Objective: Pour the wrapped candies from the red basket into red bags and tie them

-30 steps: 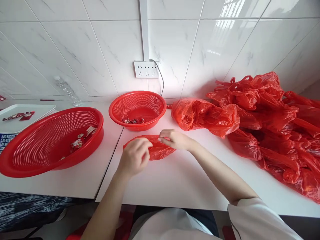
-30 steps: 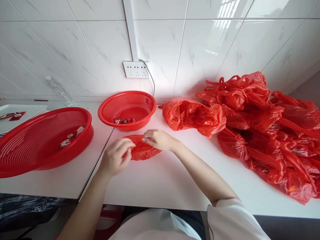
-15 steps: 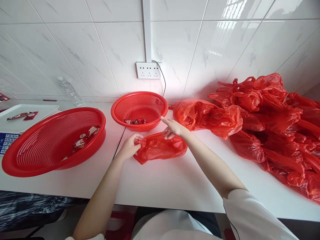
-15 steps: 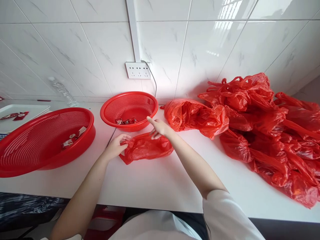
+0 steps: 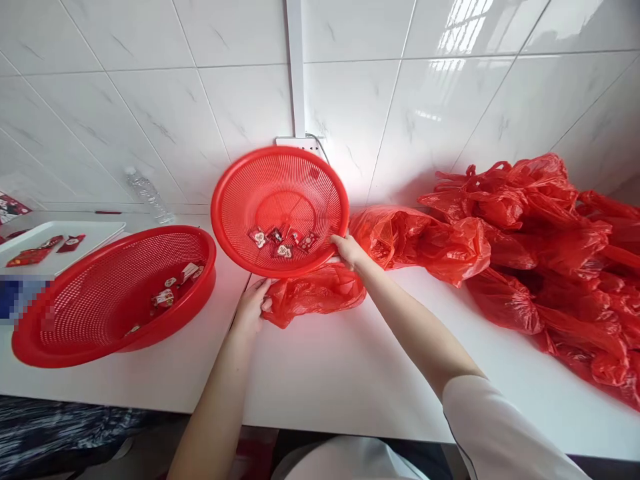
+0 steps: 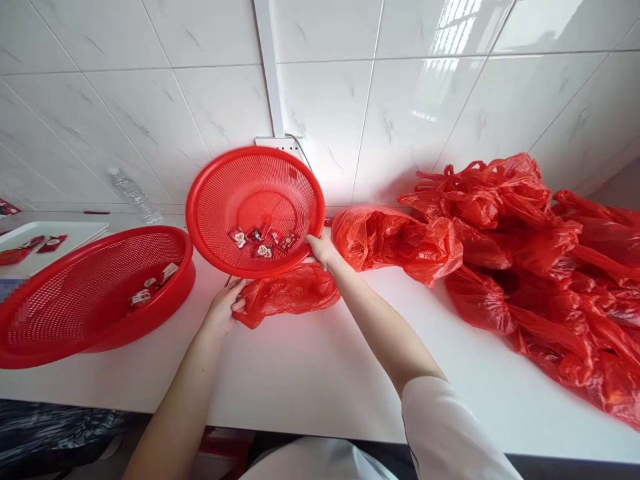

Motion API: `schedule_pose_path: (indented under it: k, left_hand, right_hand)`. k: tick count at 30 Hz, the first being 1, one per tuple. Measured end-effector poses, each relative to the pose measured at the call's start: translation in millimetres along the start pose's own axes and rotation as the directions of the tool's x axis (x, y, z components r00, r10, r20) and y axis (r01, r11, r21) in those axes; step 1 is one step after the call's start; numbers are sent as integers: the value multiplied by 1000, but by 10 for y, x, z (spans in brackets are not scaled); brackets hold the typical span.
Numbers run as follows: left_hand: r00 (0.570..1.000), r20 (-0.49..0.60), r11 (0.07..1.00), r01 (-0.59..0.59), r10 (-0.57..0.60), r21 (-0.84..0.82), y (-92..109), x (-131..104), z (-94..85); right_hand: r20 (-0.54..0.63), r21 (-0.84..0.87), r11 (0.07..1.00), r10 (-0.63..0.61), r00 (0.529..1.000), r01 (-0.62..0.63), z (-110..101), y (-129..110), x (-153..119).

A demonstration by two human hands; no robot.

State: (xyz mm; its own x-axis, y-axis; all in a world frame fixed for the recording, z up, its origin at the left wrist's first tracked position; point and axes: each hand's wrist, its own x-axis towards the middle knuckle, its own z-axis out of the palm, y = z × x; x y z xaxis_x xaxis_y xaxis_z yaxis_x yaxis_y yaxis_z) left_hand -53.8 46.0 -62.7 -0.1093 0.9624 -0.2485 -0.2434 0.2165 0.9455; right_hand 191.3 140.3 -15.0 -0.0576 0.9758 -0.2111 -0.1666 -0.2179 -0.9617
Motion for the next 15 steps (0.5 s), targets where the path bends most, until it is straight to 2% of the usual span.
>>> schedule_pose_path:
  k: [4, 7, 9, 10, 12, 15]
  left_hand:
    - [999, -34, 992, -3, -1, -127, -1, 32, 16]
    - [998, -63, 978, -23, 10, -209, 7, 48, 48]
    - [997, -74, 968, -31, 13, -248, 3, 59, 76]
    - [997, -77, 965, -29, 9, -262, -2, 65, 89]
    - [997, -76, 960, -13, -9, -278, -19, 81, 109]
    - [997, -58, 958, 30, -48, -284, -47, 101, 111]
  right_hand:
    - [-71, -5, 990, -144, 987, 144, -352, -63, -211]
    - [-108, -60, 970, -242, 964, 237, -635, 29, -386]
    - [-112, -165, 938, -325, 939, 305, -793, 143, -501]
    - [-107, -237, 906, -382, 918, 350, -858, 205, -554]
    - [-97, -403, 799, -523, 847, 447, -958, 314, -644]
    - [-100, -550, 662, -657, 747, 509, -1032, 400, -727]
